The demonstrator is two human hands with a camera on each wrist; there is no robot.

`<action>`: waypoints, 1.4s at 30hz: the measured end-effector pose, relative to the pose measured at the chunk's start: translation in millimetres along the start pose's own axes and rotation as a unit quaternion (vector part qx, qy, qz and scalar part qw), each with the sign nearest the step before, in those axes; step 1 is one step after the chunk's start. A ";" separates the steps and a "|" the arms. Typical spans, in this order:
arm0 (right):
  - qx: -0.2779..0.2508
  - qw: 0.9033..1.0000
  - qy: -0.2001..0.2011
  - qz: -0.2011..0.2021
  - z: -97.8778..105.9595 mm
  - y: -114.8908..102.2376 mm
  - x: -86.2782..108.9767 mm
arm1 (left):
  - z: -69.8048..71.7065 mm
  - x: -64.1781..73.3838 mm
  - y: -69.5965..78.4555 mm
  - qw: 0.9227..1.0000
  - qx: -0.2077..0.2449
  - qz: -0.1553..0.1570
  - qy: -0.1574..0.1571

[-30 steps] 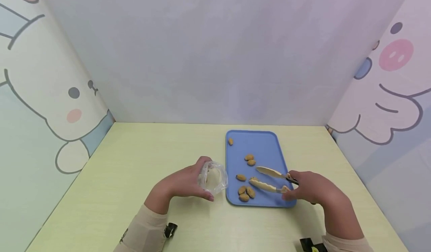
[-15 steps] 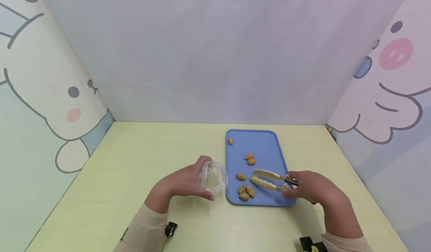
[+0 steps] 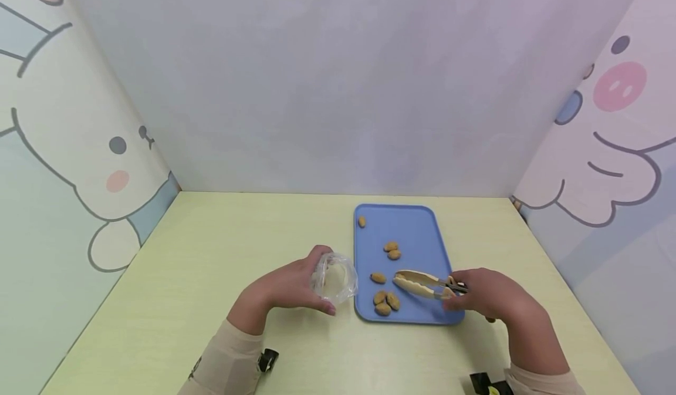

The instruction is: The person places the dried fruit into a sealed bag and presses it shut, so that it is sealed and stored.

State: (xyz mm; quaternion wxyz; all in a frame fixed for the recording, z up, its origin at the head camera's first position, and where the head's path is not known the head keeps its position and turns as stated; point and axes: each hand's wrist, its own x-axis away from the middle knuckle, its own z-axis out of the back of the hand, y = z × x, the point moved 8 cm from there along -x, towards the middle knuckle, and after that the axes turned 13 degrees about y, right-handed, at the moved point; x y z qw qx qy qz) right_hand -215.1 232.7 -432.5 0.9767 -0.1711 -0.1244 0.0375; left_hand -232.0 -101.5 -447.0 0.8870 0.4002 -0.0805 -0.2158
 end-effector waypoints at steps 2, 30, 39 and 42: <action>0.000 1.000 -0.001 0.002 -0.6 0.3 -0.5 | -0.3 0.0 -0.4 1.000 -0.001 0.000 -0.001; 0.031 0.987 0.116 0.108 19.9 -17.5 -1.8 | 0.6 1.0 0.8 1.000 -0.006 -0.002 0.001; 0.033 0.973 0.183 0.139 32.5 -29.8 3.7 | 1.1 0.7 0.4 1.000 -0.005 -0.004 0.003; 0.037 0.967 0.207 0.147 35.3 -32.9 5.6 | 0.7 0.6 -0.1 1.000 -0.007 -0.003 0.003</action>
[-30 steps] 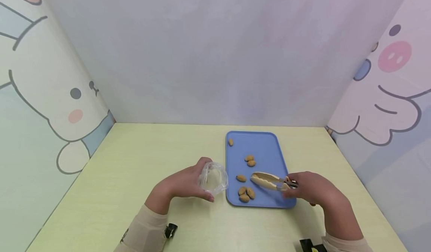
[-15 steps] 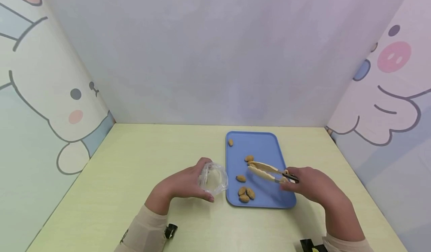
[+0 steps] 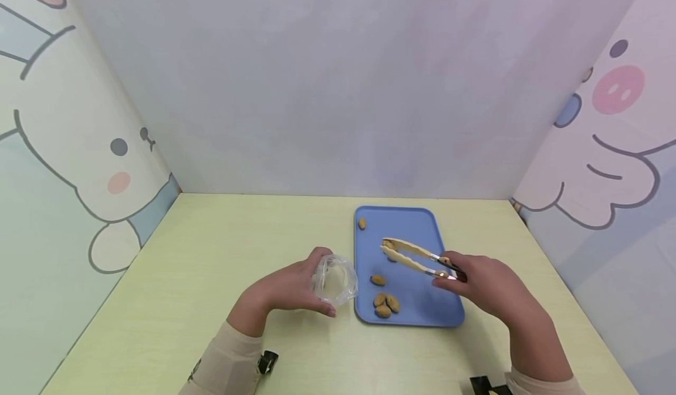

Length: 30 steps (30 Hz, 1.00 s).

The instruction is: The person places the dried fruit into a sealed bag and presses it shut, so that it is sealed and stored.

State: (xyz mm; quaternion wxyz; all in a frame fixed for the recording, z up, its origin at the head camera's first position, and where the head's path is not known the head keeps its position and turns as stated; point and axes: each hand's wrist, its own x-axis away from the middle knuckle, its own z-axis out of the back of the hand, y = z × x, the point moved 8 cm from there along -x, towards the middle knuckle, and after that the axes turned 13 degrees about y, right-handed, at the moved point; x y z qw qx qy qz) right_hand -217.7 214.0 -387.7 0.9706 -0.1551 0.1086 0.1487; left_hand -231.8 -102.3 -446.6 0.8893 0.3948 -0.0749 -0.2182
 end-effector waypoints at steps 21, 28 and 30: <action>0.007 0.984 0.124 0.129 19.0 -48.9 4.1 | -1.2 -0.7 -0.8 1.000 -0.006 0.004 -0.001; -0.002 0.982 0.118 0.146 15.6 -65.1 6.6 | -1.8 -1.2 -0.8 1.000 -0.005 0.003 -0.002; -0.003 0.981 0.117 0.152 13.7 -69.6 6.8 | -2.0 -1.2 -1.2 1.000 -0.003 0.003 -0.002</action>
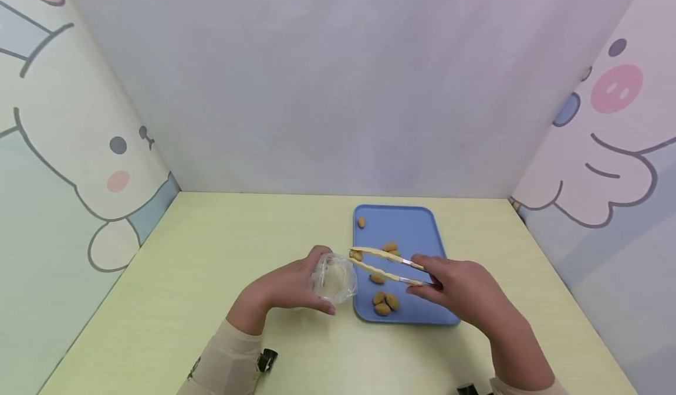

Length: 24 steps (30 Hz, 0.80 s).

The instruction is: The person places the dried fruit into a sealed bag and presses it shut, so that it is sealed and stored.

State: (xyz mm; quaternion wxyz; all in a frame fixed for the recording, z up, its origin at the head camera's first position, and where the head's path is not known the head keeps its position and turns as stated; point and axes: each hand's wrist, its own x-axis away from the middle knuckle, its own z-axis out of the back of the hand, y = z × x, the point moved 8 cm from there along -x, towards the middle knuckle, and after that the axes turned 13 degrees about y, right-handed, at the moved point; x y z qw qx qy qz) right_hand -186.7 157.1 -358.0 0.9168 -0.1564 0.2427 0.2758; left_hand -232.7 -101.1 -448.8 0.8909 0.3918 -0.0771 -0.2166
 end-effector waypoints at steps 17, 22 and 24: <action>-0.002 0.999 -0.025 0.037 -21.7 -17.6 -0.6 | 0.0 -0.3 1.2 1.000 0.024 0.003 -0.007; -0.001 0.999 -0.027 0.041 -24.9 -20.8 -0.5 | 0.4 -0.4 1.7 1.000 0.024 0.003 -0.008; 0.001 0.999 -0.031 0.039 -26.1 -21.2 -0.4 | 0.3 -0.5 1.9 1.000 0.023 0.002 -0.008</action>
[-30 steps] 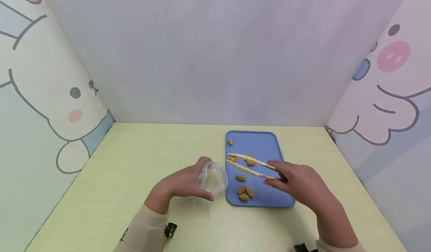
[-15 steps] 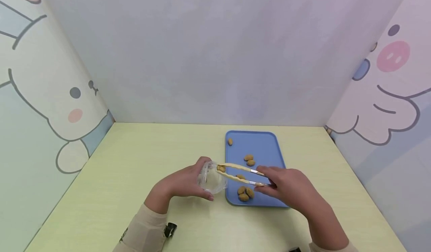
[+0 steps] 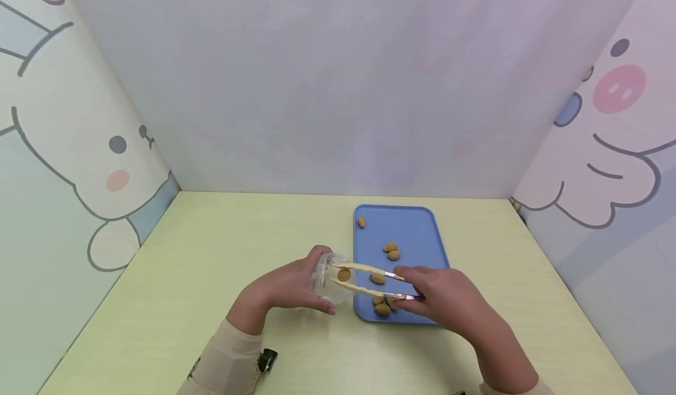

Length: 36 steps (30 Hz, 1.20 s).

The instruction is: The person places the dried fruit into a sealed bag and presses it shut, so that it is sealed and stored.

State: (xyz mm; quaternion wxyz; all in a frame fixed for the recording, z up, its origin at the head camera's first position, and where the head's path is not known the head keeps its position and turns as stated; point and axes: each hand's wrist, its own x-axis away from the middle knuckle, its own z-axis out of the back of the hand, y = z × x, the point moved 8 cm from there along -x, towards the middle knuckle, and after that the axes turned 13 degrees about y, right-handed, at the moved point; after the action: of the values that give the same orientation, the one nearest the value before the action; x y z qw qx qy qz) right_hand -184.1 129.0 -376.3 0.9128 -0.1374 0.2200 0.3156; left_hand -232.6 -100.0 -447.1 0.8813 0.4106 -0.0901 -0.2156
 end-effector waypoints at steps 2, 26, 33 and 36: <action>-0.001 1.000 -0.004 -0.005 -0.8 0.2 0.0 | 0.0 -0.1 0.2 1.000 0.000 -0.001 -0.001; -0.015 0.978 -0.088 -0.190 6.3 45.6 10.4 | -0.8 -0.1 -2.3 1.000 -0.010 -0.001 -0.003; -0.010 0.974 -0.080 -0.213 8.6 70.5 16.1 | 0.7 -0.4 -2.5 1.000 -0.019 -0.005 0.003; -0.013 0.967 -0.095 -0.237 6.8 82.4 20.3 | 1.0 0.2 -2.3 1.000 -0.021 -0.003 0.003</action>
State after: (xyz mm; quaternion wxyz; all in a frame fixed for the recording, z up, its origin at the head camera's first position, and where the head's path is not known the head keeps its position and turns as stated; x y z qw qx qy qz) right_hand -220.1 205.0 -389.5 0.9762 -0.1673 0.0895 0.1051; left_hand -233.5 -102.1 -448.3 0.8896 0.3927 -0.0815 -0.2186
